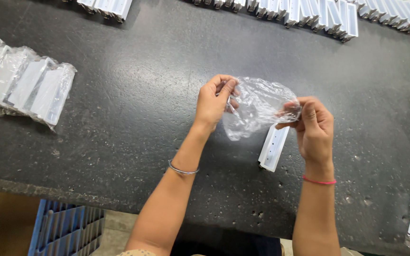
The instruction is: The person wraps small white rectangular components individually in clear plastic bags. They pick up a component, place it into a bag, fold the bag around it, and set the wrapped item aside. The process is repeated continuously throughout the clip.
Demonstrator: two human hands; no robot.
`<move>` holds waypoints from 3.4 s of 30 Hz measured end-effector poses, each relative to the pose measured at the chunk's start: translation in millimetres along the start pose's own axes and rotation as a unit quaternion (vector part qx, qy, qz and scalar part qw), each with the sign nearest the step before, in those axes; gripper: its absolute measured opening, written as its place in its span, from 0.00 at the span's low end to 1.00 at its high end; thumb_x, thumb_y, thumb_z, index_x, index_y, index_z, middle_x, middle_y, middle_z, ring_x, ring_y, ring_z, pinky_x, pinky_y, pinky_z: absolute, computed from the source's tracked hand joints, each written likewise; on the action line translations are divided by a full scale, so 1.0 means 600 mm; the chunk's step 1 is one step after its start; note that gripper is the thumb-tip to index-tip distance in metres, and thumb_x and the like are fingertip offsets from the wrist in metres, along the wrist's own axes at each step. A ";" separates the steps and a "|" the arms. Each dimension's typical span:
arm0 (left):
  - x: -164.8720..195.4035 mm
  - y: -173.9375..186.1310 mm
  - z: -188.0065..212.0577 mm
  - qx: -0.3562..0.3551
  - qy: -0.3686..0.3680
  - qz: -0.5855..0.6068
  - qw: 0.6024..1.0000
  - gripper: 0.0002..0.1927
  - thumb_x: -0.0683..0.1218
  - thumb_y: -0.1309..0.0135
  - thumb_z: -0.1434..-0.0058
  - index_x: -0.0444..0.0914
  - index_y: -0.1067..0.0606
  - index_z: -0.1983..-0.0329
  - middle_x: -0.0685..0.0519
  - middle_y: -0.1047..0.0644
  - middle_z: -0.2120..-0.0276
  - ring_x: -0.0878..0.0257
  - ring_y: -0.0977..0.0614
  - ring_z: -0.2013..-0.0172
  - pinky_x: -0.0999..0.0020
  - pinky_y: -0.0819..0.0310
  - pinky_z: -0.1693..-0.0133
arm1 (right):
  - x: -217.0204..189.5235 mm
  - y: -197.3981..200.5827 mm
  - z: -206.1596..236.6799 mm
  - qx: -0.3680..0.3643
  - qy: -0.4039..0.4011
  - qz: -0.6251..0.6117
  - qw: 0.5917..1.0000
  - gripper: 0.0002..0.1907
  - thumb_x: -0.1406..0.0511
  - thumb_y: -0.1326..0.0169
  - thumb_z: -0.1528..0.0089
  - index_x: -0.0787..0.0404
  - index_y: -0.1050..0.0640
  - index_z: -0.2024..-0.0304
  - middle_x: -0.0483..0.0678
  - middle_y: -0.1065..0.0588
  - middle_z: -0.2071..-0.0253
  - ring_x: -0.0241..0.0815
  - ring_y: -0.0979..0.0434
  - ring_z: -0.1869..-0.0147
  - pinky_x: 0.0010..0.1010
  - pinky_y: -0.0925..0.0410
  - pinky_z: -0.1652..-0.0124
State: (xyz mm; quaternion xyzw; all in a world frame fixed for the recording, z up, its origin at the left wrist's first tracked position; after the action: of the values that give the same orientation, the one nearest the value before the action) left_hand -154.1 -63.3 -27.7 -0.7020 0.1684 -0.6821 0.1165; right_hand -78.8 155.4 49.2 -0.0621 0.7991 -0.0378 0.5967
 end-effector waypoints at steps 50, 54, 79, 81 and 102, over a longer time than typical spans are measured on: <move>0.178 0.013 0.073 0.207 -0.392 -0.455 0.773 0.21 0.57 0.41 0.32 0.39 0.29 0.46 0.52 0.28 0.67 0.64 0.26 0.67 0.71 0.29 0.64 | 0.001 -0.080 -0.015 -0.060 -0.014 0.382 0.922 0.64 0.65 0.28 0.50 0.56 0.58 0.24 0.56 0.48 0.21 0.39 0.17 0.59 0.29 0.30 0.70; 0.141 -0.093 0.109 0.010 -0.398 -0.430 0.810 0.23 0.46 0.38 0.42 0.36 0.30 0.46 0.49 0.28 0.61 0.59 0.24 0.59 0.64 0.27 0.58 | -0.006 -0.102 -0.006 -0.079 0.066 0.357 0.929 0.60 0.69 0.33 0.46 0.56 0.56 0.21 0.57 0.49 0.19 0.39 0.18 0.55 0.26 0.27 0.59; 0.116 -0.065 0.089 0.086 -0.341 -0.540 0.764 0.14 0.31 0.47 0.42 0.40 0.19 0.58 0.51 0.19 0.50 0.54 0.17 0.52 0.66 0.20 0.56 | 0.043 0.045 -0.019 0.045 -0.206 0.193 0.958 0.25 0.62 0.43 0.39 0.63 0.31 0.41 0.55 0.30 0.48 0.50 0.21 0.46 0.38 0.23 0.58; 0.115 -0.067 0.087 0.072 -0.329 -0.531 0.778 0.17 0.30 0.47 0.40 0.39 0.20 0.51 0.51 0.19 0.47 0.55 0.17 0.52 0.67 0.20 0.54 | 0.046 0.051 -0.023 0.064 -0.176 0.079 0.979 0.22 0.63 0.46 0.35 0.64 0.33 0.41 0.55 0.30 0.46 0.48 0.22 0.44 0.38 0.23 0.54; 0.085 -0.091 0.089 -0.012 -0.283 -0.460 0.841 0.25 0.31 0.54 0.37 0.35 0.27 0.37 0.42 0.24 0.39 0.48 0.21 0.40 0.60 0.25 0.39 | 0.074 -0.009 -0.002 0.068 -0.236 0.343 0.907 0.18 0.56 0.41 0.34 0.64 0.23 0.52 0.58 0.19 0.57 0.47 0.16 0.59 0.33 0.26 0.62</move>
State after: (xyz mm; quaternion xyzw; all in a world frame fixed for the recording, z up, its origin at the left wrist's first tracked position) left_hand -95.9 -36.9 38.5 -0.8624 -0.2063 -0.4272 -0.1768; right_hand -92.2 143.5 8.3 0.2499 0.6024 0.1307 0.7467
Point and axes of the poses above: each hand's wrist, its own z-axis away from the middle knuckle, its own y-axis out of the back of the hand, x = y × z, the point moved 8 cm from there along -z, towards the middle knuckle
